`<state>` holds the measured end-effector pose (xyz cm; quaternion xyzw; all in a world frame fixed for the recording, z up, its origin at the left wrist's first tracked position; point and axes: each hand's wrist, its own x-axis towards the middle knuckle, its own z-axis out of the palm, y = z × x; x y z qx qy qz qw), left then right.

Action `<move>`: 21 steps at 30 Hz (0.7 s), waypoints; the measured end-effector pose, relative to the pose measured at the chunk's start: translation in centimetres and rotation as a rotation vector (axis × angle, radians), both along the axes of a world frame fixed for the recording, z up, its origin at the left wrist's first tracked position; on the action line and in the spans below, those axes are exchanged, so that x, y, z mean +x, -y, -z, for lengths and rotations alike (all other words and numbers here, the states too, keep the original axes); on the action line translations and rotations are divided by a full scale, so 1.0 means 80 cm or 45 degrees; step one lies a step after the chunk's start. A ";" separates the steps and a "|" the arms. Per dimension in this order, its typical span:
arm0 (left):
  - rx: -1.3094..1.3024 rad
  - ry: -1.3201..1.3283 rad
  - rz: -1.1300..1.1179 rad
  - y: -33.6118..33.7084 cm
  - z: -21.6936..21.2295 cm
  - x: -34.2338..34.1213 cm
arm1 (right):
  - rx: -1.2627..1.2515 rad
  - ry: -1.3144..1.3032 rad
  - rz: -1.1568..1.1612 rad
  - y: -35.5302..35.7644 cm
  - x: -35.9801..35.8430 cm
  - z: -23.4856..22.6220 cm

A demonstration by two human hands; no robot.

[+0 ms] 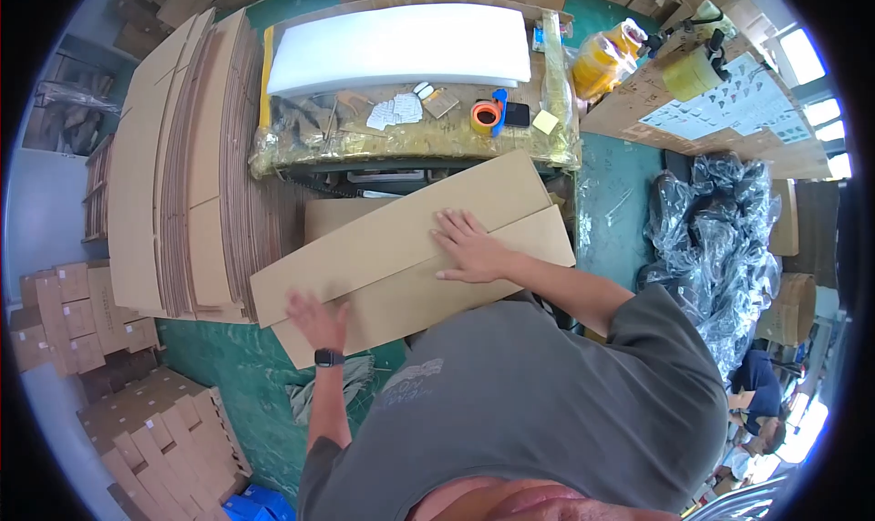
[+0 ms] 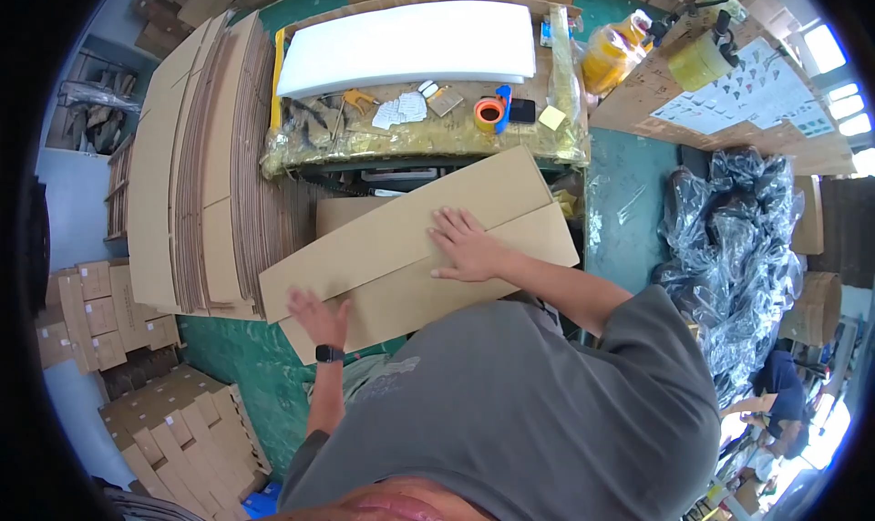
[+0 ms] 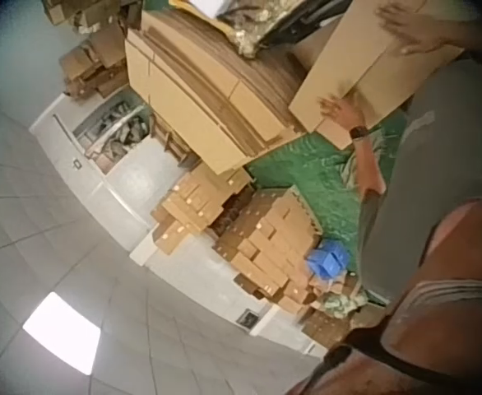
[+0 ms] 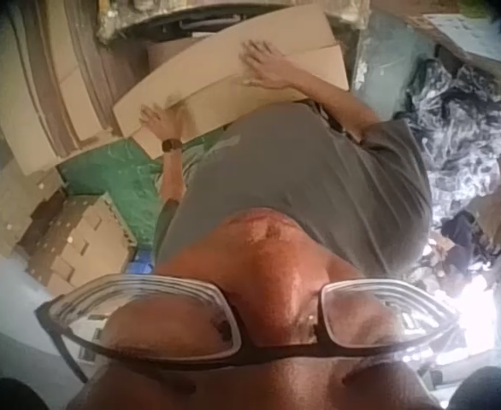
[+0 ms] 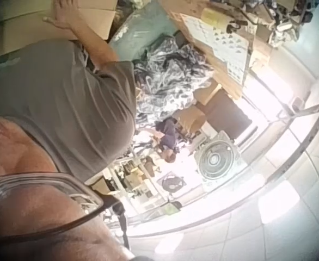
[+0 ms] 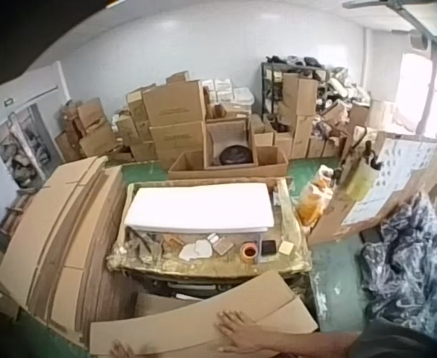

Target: The person is packing individual bicycle seats into cardboard boxes in a warehouse environment.

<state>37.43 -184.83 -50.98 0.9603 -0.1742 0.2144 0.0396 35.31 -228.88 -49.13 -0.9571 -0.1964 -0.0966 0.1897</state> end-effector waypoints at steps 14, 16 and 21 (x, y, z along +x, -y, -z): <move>0.080 -0.890 0.172 0.097 -0.024 0.086 | 0.794 -1.166 1.451 0.335 0.275 0.151; 0.099 -0.917 0.224 0.095 -0.040 0.109 | 0.643 -0.982 1.292 0.322 0.262 0.117; 0.249 -0.982 0.494 0.105 -0.053 0.159 | 0.674 -0.228 1.022 0.166 0.158 0.002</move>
